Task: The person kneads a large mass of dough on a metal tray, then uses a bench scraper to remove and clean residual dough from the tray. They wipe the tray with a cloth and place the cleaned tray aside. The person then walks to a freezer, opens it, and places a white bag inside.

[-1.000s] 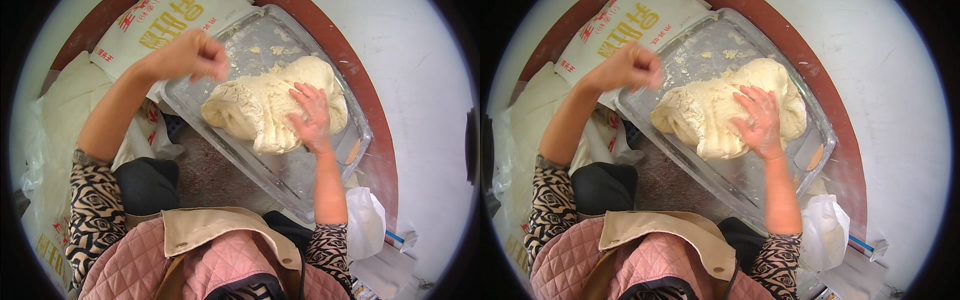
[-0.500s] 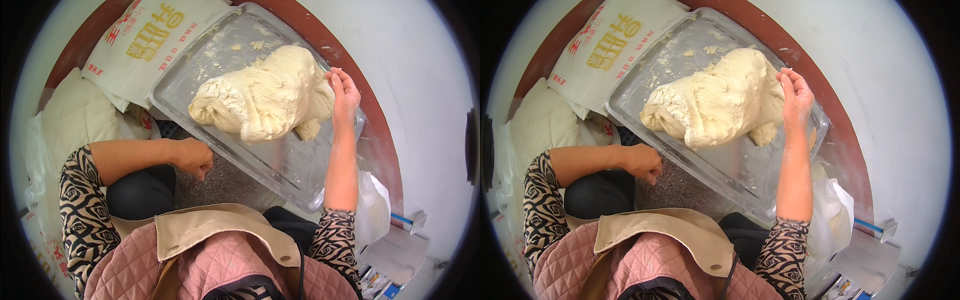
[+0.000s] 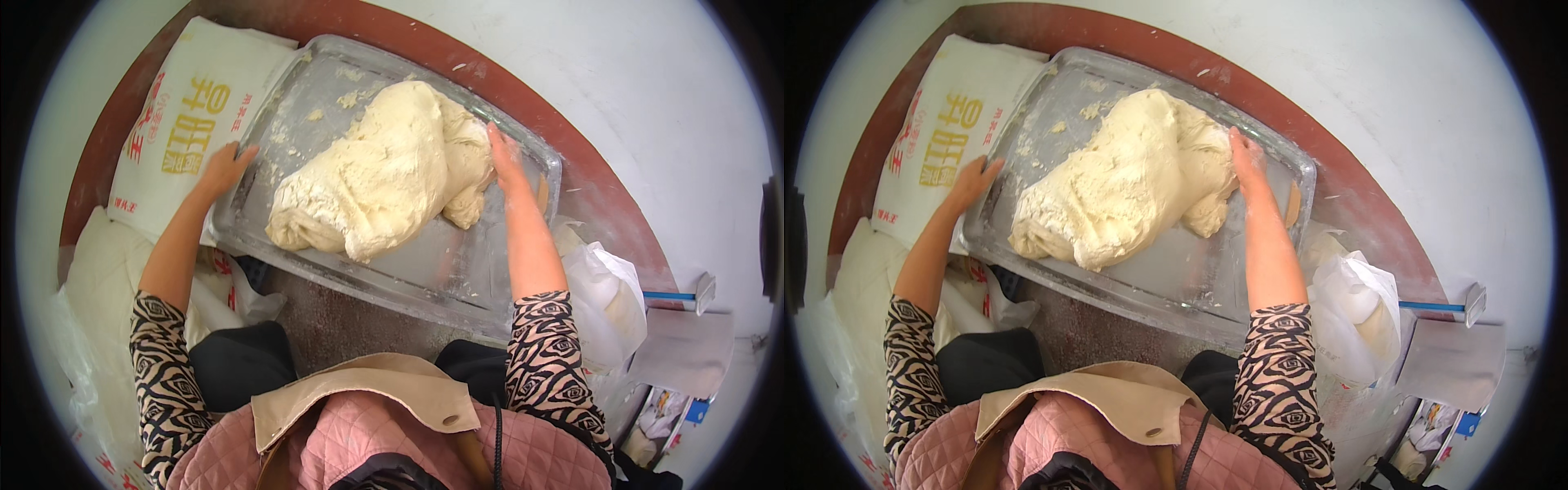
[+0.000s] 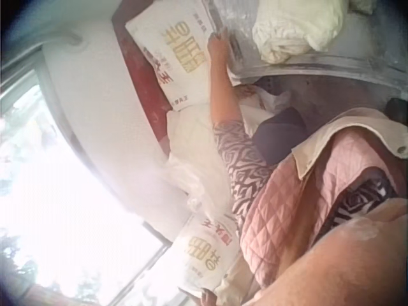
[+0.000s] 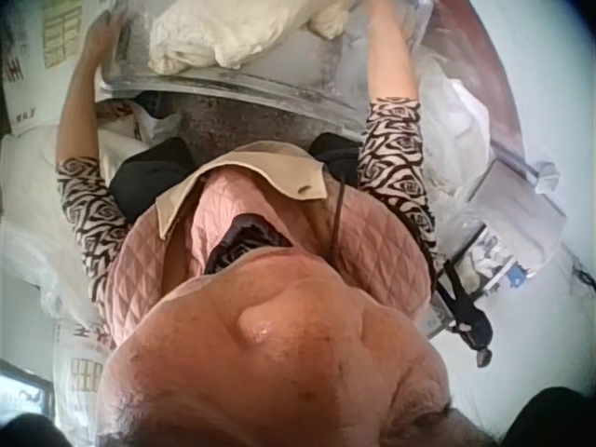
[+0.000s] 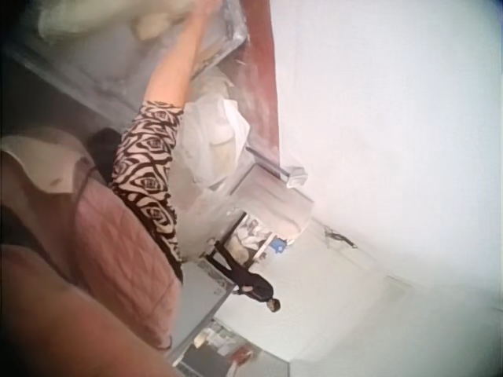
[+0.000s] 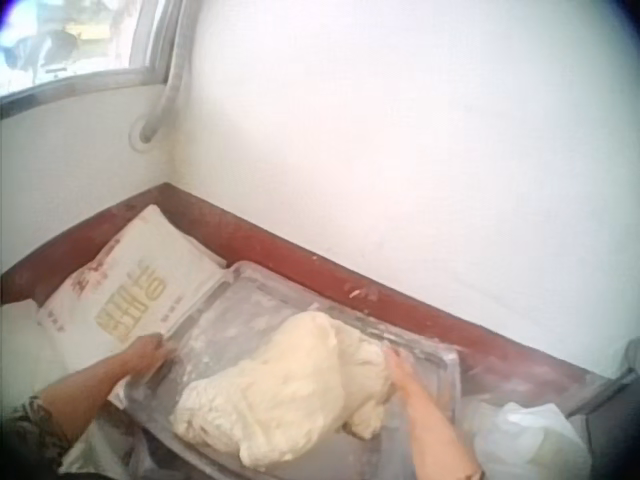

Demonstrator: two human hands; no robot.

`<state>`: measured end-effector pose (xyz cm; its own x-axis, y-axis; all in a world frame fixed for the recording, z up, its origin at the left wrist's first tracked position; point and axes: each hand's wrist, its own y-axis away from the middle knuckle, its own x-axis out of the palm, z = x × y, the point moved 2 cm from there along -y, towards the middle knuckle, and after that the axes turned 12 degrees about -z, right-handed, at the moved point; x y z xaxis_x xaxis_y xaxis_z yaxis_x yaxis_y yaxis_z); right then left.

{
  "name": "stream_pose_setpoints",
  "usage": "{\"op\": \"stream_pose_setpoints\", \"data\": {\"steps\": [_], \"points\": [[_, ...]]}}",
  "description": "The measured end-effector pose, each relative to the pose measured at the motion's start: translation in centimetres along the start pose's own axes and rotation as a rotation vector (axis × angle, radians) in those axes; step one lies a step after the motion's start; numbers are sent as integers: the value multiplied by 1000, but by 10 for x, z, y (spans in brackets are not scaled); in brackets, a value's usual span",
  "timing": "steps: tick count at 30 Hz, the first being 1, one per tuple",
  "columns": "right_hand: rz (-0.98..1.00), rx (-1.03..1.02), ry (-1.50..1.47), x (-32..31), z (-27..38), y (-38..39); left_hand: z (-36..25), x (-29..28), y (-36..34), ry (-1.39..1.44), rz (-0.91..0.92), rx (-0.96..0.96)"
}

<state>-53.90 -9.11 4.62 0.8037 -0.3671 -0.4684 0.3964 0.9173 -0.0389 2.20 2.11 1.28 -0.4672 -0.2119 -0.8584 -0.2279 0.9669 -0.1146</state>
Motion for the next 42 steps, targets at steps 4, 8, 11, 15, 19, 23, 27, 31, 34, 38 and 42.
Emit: {"op": "stream_pose_setpoints", "data": {"steps": [4,8,11,15,19,23,27,31,34,38,42], "points": [[181,213,-291,8,5,-4,28,20,-4,104,-142,106],[409,170,-468,35,47,26,33,19,-3,70,-126,65],[372,-199,-206,35,86,61,24,18,-7,48,-143,68],[322,-836,147,27,119,112,12,14,-16,-44,-110,42],[130,-798,320,32,120,132,5,12,-16,50,-99,131],[14,-839,596,7,111,101,6,5,-12,11,-70,1],[-149,-418,592,-101,57,53,-16,-16,14,56,-266,44],[-44,-213,1038,-167,-43,79,-76,-49,99,215,-402,792],[-116,-23,914,-170,-87,92,-128,-31,167,287,272,1315],[30,169,532,-150,-95,67,-186,18,194,243,403,1536],[160,184,533,-136,-74,56,-212,52,204,115,355,1539]]}}
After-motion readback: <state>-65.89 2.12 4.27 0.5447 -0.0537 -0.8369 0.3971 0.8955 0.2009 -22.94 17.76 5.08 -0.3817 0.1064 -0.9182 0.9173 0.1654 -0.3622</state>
